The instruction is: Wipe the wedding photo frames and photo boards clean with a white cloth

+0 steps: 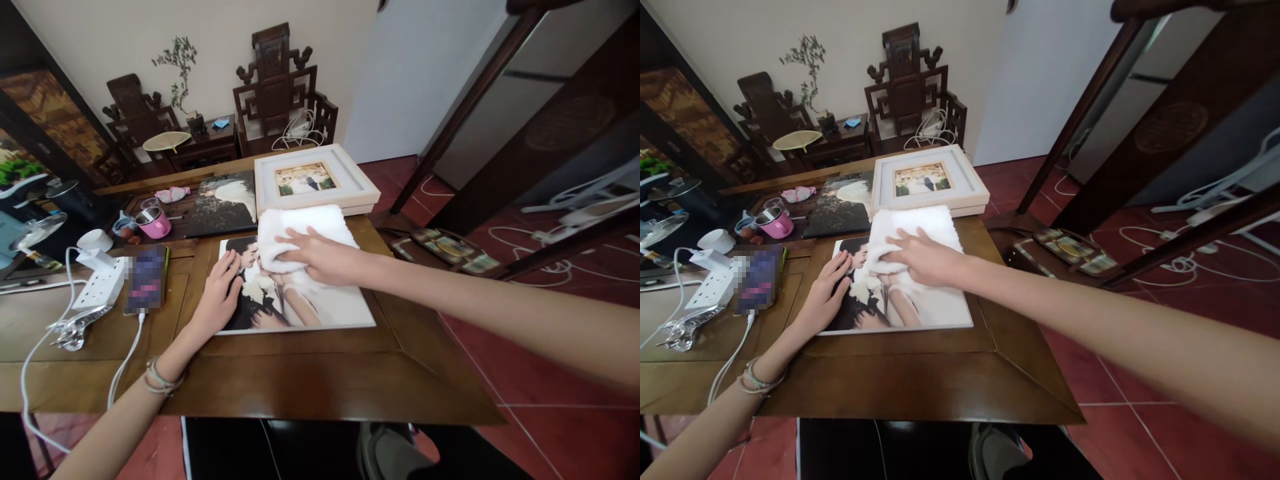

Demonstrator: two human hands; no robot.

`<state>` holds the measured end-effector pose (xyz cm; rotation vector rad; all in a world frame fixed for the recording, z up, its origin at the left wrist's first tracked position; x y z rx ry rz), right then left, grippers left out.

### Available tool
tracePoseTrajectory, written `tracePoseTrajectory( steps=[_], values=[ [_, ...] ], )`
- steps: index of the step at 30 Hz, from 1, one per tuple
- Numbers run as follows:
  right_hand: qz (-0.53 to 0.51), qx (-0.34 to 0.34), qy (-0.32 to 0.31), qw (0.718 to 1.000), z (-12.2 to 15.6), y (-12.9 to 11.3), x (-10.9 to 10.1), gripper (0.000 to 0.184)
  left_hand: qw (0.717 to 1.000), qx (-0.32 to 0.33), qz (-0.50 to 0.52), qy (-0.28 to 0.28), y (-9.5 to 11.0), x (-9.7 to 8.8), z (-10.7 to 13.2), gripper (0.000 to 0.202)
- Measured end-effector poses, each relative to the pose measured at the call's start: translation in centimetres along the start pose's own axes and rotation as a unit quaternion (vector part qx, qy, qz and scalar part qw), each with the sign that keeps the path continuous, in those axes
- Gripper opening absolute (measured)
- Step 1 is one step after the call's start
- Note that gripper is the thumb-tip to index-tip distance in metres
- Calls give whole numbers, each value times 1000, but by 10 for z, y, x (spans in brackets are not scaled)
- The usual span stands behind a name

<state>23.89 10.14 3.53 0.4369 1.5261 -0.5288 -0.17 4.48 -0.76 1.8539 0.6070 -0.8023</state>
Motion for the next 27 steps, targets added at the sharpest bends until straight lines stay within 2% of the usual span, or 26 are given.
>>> tracePoseTrajectory(
  steps=[3,7,10,13,16,19,21,24,27],
  values=[
    [13,5,3,1000,3,-10,1,73,1000,-6,26,9,-2,-1,0,45],
    [-2,-13,-35,999,36,-58,4,66,999,-14,34,24,-2,1,1,45],
    [-22,-41,-56,997,63,-98,7,48,999,-16,29,28,0,3,2,45],
    [-33,-69,-60,995,74,-116,7,39,999,-17,20,28,1,3,3,46],
    [-31,-62,-87,994,62,-107,2,48,1000,-16,5,21,1,3,3,45],
    [-9,-22,-81,996,33,-80,-4,68,1000,-6,0,18,0,3,2,45],
    [4,6,-68,998,10,-60,-7,74,1000,0,2,18,0,2,2,45],
    [-4,15,-65,998,-18,-35,-6,73,1000,-2,6,11,1,2,2,46],
    [-23,0,-48,999,-32,-23,-6,68,1000,-7,9,4,2,0,2,46]
  ],
)
Point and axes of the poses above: each hand's wrist, its own z-axis away from the middle knuckle, its own x-axis out of the palm, y = z × x, the point moved 2 cm from there along -z, towards the middle knuckle, and after that the axes turned 8 degrees about z, right-handed, at the moved point
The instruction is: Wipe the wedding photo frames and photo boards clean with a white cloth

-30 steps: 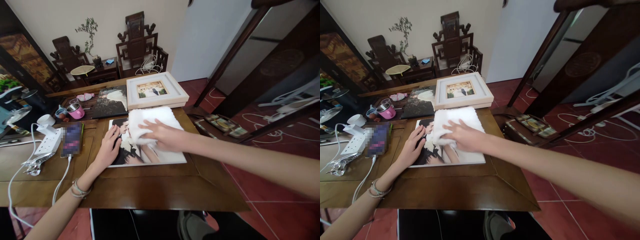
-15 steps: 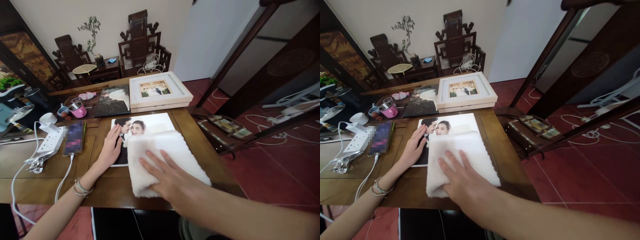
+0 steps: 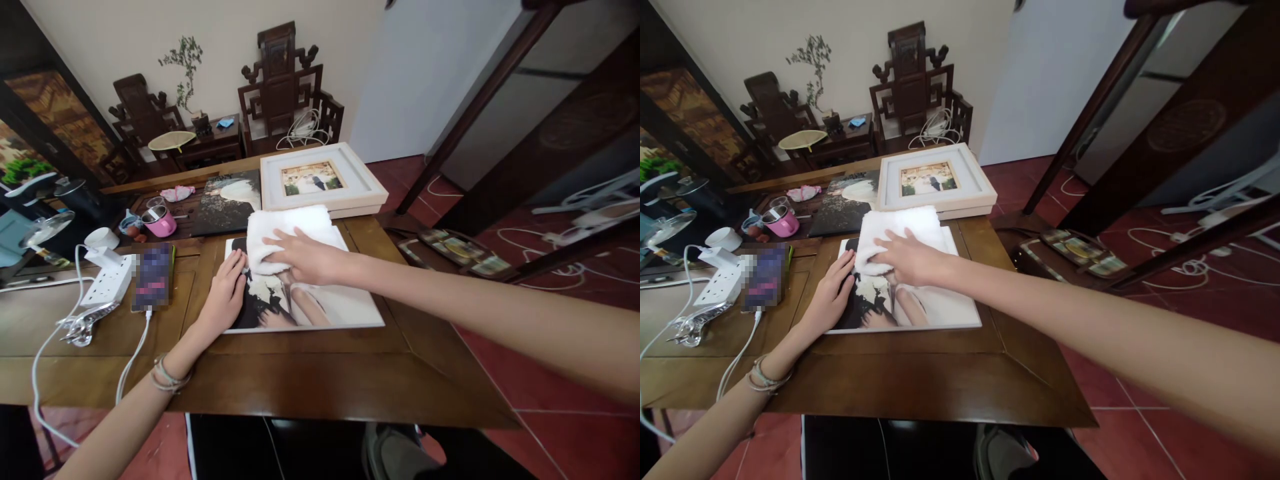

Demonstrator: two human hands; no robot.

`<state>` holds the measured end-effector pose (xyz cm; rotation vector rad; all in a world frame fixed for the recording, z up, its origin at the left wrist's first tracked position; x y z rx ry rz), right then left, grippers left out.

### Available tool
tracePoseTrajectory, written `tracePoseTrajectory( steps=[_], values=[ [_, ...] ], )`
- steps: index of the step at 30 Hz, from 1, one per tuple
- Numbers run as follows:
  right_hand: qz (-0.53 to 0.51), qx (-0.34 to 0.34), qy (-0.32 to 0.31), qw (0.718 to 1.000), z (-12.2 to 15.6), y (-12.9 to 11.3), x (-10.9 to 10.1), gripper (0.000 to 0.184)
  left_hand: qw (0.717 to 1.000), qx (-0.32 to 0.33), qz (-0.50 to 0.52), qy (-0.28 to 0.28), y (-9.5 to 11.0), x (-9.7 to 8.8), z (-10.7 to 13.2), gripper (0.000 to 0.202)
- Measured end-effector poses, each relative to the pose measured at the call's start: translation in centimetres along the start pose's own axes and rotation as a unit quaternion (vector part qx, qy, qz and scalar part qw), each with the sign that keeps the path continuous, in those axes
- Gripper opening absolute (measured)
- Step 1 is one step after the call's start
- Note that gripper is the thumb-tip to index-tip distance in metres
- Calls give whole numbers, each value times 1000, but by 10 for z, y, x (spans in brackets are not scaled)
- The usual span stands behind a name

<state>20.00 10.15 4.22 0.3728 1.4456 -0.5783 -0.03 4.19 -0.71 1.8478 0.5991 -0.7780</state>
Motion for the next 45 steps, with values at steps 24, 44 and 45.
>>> tracePoseTrajectory(
  steps=[24,44,45],
  values=[
    [42,8,-57,997,13,-33,1,80,1000,-6,0,8,-2,2,1,46],
    [-6,-105,-23,994,94,-99,31,49,1000,-16,12,10,-2,3,2,47],
    [-4,-107,-28,994,92,-94,30,51,1000,-16,13,9,-2,3,2,47]
  ],
)
Point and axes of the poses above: each hand's wrist, its own z-axis away from the middle knuckle, its own x-axis out of the palm, y = z × x, the point moved 2 cm from there along -z, towards the middle knuckle, and after that the axes turned 8 degrees about z, right-handed, at the moved point
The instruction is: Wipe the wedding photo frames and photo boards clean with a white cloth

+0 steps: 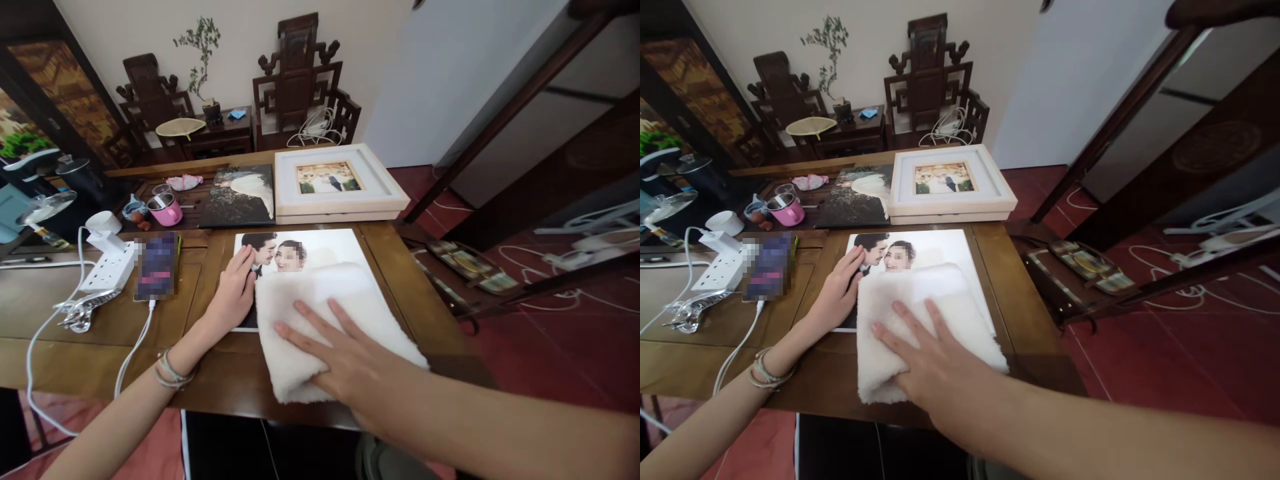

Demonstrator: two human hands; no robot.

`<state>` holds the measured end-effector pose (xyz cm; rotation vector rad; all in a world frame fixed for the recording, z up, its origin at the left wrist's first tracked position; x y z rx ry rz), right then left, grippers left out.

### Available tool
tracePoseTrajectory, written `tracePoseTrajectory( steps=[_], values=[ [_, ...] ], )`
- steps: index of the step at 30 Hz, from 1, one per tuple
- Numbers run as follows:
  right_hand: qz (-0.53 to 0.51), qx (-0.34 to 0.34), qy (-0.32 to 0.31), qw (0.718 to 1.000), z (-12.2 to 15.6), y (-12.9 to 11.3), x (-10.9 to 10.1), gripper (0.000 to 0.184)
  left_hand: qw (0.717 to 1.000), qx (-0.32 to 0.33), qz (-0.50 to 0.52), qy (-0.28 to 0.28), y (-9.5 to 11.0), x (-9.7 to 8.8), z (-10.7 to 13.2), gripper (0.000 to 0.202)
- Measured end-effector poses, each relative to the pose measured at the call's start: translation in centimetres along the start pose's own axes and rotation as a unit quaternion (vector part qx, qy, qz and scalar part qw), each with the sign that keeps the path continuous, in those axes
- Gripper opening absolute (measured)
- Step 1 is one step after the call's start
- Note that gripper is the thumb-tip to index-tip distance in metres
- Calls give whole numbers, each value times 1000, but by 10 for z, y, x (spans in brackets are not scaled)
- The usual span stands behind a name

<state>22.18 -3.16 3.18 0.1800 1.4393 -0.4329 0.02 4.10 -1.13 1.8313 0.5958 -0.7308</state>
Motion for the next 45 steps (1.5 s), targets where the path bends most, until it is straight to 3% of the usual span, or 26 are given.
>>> tracePoseTrajectory(
  steps=[5,10,13,16,20,22,26,29,32,36,41,45],
  values=[
    [33,34,-17,999,-24,45,-13,76,1000,5,-7,0,-1,2,1,46],
    [89,97,25,991,-53,76,-19,73,1000,2,-9,-3,-1,1,0,46],
    [82,107,13,991,-53,61,-19,71,1000,2,-5,2,0,1,0,46],
    [49,82,-21,995,-39,25,-13,70,1000,1,-4,4,0,0,0,47],
    [33,37,-2,999,-13,-11,-3,44,1000,7,0,2,-1,0,1,47],
    [26,32,11,999,-5,-8,0,39,1000,11,2,7,-2,1,1,47],
    [50,99,1,994,-7,30,-6,59,1000,7,5,17,-3,2,1,46],
    [83,159,2,984,-27,55,-19,67,999,-1,26,32,4,0,1,45],
    [97,183,-11,978,-54,56,-28,63,994,5,78,73,13,-9,2,48],
    [96,72,-2,993,-69,28,-30,49,982,6,146,122,19,-19,4,53],
    [58,-74,-4,996,-40,-1,-18,33,985,25,131,106,21,-20,5,54],
    [-23,-62,-31,997,-10,9,-15,40,993,29,96,68,24,-14,5,53]
  ],
)
Point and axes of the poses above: each hand's wrist, its own z-axis away from the middle knuckle, its own x-axis out of the palm, y = z × x, the point moved 2 cm from there along -z, towards the middle knuckle, and after that the axes turned 8 degrees about z, right-handed, at the moved point
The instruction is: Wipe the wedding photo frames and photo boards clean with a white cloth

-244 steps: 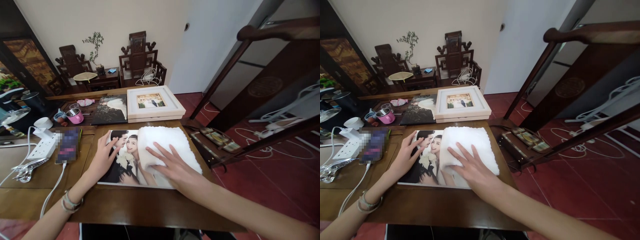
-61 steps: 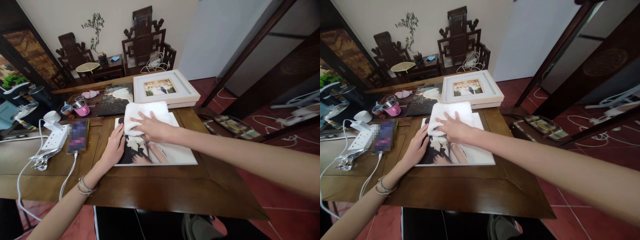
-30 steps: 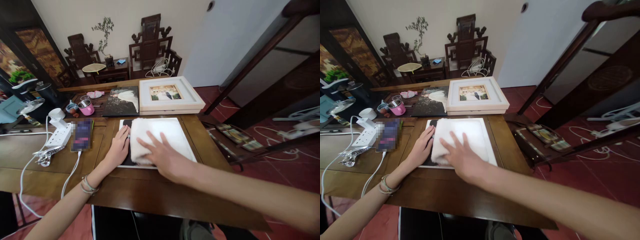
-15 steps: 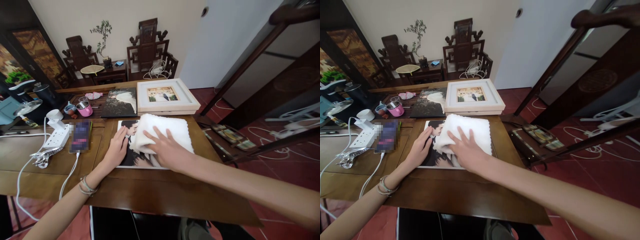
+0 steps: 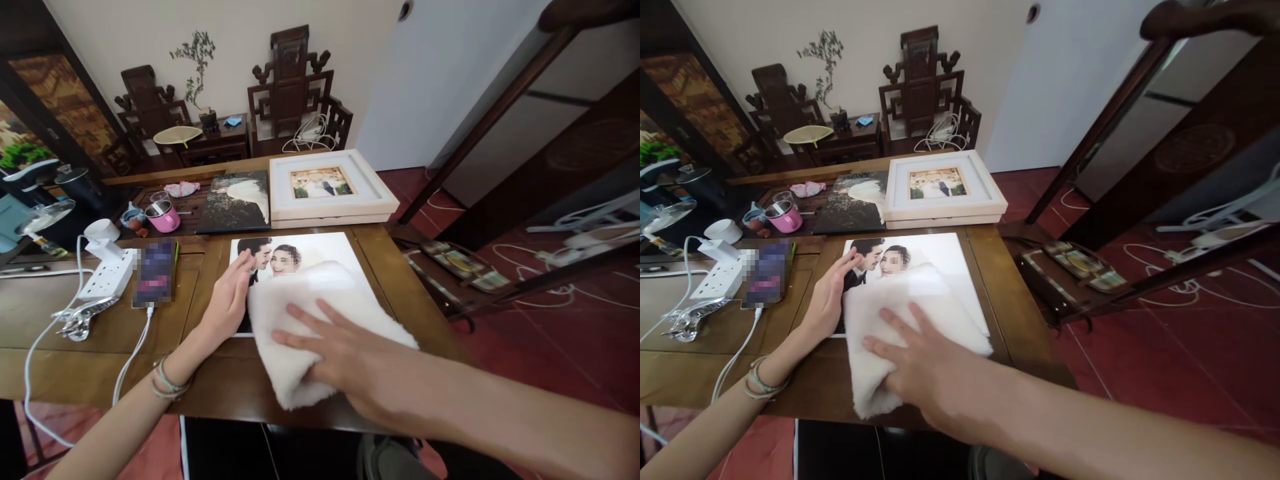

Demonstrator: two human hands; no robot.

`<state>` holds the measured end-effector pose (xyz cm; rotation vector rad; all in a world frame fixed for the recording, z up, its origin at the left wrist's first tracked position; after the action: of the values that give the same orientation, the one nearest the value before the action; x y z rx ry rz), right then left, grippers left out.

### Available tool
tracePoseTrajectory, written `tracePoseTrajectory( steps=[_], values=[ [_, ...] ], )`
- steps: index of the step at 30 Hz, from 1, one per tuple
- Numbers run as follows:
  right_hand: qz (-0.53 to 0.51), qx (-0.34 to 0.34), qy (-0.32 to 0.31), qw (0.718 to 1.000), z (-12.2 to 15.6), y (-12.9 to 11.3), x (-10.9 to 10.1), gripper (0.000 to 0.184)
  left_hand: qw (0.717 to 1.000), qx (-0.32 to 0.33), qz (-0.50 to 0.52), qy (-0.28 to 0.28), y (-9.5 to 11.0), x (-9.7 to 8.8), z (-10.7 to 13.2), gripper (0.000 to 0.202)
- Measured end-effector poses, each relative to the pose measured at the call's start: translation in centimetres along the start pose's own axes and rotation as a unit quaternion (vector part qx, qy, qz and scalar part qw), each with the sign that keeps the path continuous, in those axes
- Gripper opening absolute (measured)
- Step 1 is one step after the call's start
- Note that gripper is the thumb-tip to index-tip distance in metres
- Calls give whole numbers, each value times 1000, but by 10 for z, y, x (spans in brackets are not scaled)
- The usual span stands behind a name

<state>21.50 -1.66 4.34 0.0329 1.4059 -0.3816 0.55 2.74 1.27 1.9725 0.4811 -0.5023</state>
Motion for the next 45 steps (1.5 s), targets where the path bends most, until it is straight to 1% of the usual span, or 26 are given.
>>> tracePoseTrajectory(
  steps=[2,4,6,8,10,11,12,15,17,18,19,21,24,26,28,29,31,32,34,37,39,40,42,43,45],
  values=[
    [-40,48,3,998,11,16,-3,55,999,6,-30,-38,-1,4,0,50],
    [-66,98,31,992,16,38,-9,67,996,15,-58,-72,-2,7,-1,47],
    [-88,146,84,982,13,61,-18,71,993,24,-74,-86,-3,9,-2,45],
    [-117,172,133,969,0,79,-28,67,993,30,-75,-86,-3,9,-2,42],
    [-152,163,167,960,-23,90,-40,61,993,35,-68,-84,-2,8,-2,39],
    [-163,144,174,960,-37,92,-47,58,994,36,-64,-82,-1,7,-2,37],
    [-168,123,174,962,-51,93,-53,56,994,34,-61,-78,0,7,-2,36],
    [-135,64,148,978,-86,92,-68,50,996,25,-58,-69,1,6,-3,34],
    [-121,47,133,983,-96,92,-74,48,996,23,-59,-66,0,6,-2,34],
    [-120,46,129,983,-96,93,-75,47,996,23,-59,-65,-1,6,-2,34],
    [-119,46,123,984,-92,95,-76,47,996,23,-59,-63,-2,6,-2,34],
    [-117,51,111,986,-75,100,-73,44,996,25,-60,-61,-4,7,-2,35],
    [-105,77,113,985,-36,116,-62,49,996,31,-63,-62,-6,8,-1,37],
    [-86,121,125,981,-7,131,-51,59,996,28,-68,-60,-5,8,-1,39],
    [-70,179,128,973,21,142,-36,65,996,19,-67,-58,-4,7,-2,39],
    [-64,201,128,969,32,144,-29,66,996,14,-63,-57,-3,7,-2,39],
    [-51,223,127,965,51,136,-15,66,997,6,-55,-53,-3,7,-2,39],
    [-44,223,127,966,57,126,-8,65,997,3,-54,-50,-3,7,-2,39],
    [-29,208,128,969,64,97,3,65,997,-2,-63,-37,-5,6,-1,40],
    [-22,142,114,983,66,47,12,69,996,-9,-85,-27,-8,6,-1,42],
    [-23,103,102,989,64,26,12,69,995,-13,-91,-34,-10,6,-1,43],
    [-25,92,97,991,63,22,10,68,995,-14,-92,-38,-10,6,-1,44],
    [-32,95,95,990,60,28,4,68,994,-13,-94,-45,-10,6,-2,44],
    [-38,106,93,989,59,36,0,68,994,-11,-96,-47,-10,6,-2,44],
    [-53,140,90,985,56,62,-8,69,994,-7,-100,-48,-10,5,-2,44]
  ],
)
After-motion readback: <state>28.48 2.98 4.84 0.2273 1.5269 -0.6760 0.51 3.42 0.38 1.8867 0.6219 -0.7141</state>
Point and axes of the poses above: each hand's wrist, its own z-axis away from the middle knuckle, its own x-axis out of the palm, y = z × x, the point moved 2 cm from there along -z, towards the middle knuckle, and after that the axes turned 8 degrees about z, right-handed, at the moved point
